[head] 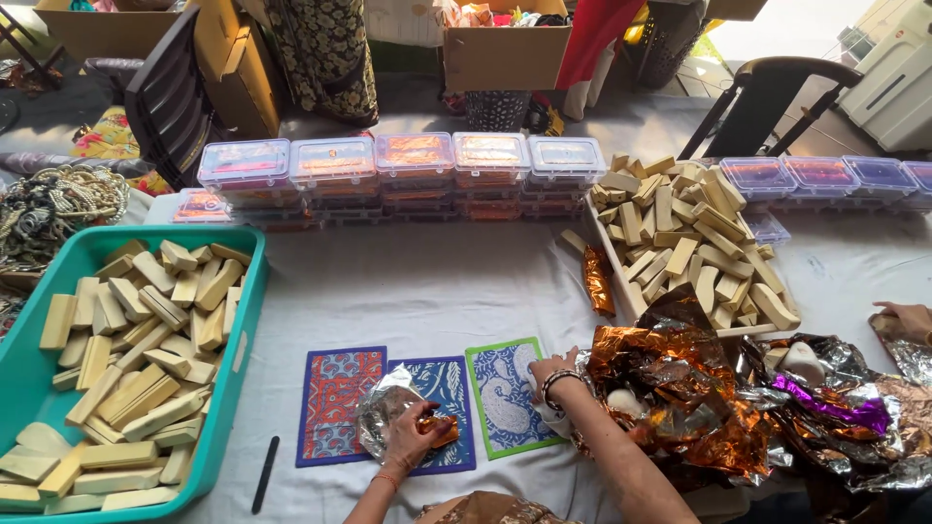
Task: The person picks up rectangular wooden blocks from a teal tray and wipes them with a white cloth. They then wrap the blocks in shiny metallic foil and place them on patterned mats on the table.
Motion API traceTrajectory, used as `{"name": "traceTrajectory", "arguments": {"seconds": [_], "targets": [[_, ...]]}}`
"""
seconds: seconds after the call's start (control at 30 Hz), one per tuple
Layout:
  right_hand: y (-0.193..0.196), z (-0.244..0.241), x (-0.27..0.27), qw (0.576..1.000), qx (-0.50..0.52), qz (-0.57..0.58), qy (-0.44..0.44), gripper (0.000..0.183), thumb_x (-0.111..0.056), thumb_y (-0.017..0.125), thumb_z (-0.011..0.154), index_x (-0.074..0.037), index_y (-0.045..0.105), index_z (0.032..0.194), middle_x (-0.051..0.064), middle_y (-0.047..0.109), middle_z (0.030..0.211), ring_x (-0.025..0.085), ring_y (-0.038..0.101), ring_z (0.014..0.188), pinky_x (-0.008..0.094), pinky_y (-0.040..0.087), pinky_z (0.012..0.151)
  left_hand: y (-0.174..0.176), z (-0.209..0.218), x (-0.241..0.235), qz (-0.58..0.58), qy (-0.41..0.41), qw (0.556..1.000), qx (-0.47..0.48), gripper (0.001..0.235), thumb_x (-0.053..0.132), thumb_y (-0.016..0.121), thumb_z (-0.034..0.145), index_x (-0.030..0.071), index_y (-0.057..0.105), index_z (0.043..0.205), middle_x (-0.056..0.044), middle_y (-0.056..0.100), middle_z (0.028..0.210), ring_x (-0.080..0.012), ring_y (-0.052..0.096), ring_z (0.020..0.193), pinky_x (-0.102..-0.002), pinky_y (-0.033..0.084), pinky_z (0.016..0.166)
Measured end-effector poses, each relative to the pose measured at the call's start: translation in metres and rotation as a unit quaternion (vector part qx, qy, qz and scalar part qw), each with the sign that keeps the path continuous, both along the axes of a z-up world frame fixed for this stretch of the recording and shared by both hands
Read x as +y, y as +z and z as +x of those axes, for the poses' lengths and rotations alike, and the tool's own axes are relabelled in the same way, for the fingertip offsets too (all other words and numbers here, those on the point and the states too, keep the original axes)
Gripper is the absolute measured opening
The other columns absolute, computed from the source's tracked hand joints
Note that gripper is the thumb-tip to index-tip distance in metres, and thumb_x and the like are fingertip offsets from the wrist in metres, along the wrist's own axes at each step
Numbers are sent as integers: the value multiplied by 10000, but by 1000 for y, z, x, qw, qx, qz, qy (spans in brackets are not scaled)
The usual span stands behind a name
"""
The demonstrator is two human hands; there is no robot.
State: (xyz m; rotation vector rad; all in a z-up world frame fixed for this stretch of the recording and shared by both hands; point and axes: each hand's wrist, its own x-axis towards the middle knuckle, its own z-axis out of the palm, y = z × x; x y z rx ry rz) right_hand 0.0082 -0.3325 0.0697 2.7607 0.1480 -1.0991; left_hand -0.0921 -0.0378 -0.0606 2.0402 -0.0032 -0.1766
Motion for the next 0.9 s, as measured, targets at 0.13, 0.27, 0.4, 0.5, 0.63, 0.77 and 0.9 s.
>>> {"name": "traceTrajectory", "arguments": {"seconds": [0.13,0.27,0.4,0.5,0.63,0.77,0.9], "targets": [[-93,-13,-13,996,-51,-59,46,538,-382,751,893,-189,579,1365,76,642,1361,269,561,1327,720,112,1212,34,-13,5,15,-58,998,-9,690,450,901,698,106,667,1248,-89,709,1187,-224,721,1086,-332,572,969],[-147,-14,-23,985,-171,-21,19,220,-220,588,1001,-195,674,1203,75,706,1229,264,665,1184,680,204,1195,20,-20,10,7,-74,993,-88,690,226,873,687,61,603,1300,-165,637,1245,-318,644,1127,-390,507,983],[-79,-33,21,974,-179,128,-49,236,-177,600,928,-212,697,1140,72,717,1189,264,692,1117,518,451,1073,-74,-1,22,5,-91,988,-128,251,120,734,856,52,721,1098,-151,716,1181,-311,700,1067,-401,549,928],[-71,-43,48,942,-219,250,-55,341,-171,639,846,-218,686,1180,79,706,1177,281,685,1102,418,540,980,-74,10,29,-41,-45,998,25,280,122,630,912,107,711,1180,-108,780,1038,-249,769,968,-373,578,870],[-67,-65,75,925,-264,271,-43,355,-198,613,901,-235,669,1249,66,671,1259,286,655,1171,411,533,988,-18,35,31,-10,17,999,25,305,129,579,937,145,728,1202,-111,777,1014,-266,762,933,-386,569,830],[-51,-89,90,960,-216,171,-46,547,-316,690,897,-290,545,1424,65,380,1554,354,367,1420,554,341,1098,11,49,26,-4,59,988,-146,328,180,607,944,161,681,1263,-138,734,1131,-313,699,1052,-391,542,898],[-111,-98,69,938,-278,204,-43,599,-170,685,827,-282,574,1404,64,368,1589,342,391,1417,496,336,1132,37,31,19,97,-14,984,-151,331,212,593,935,253,684,1250,-69,701,1320,-270,638,1222,-476,459,1035]]}}
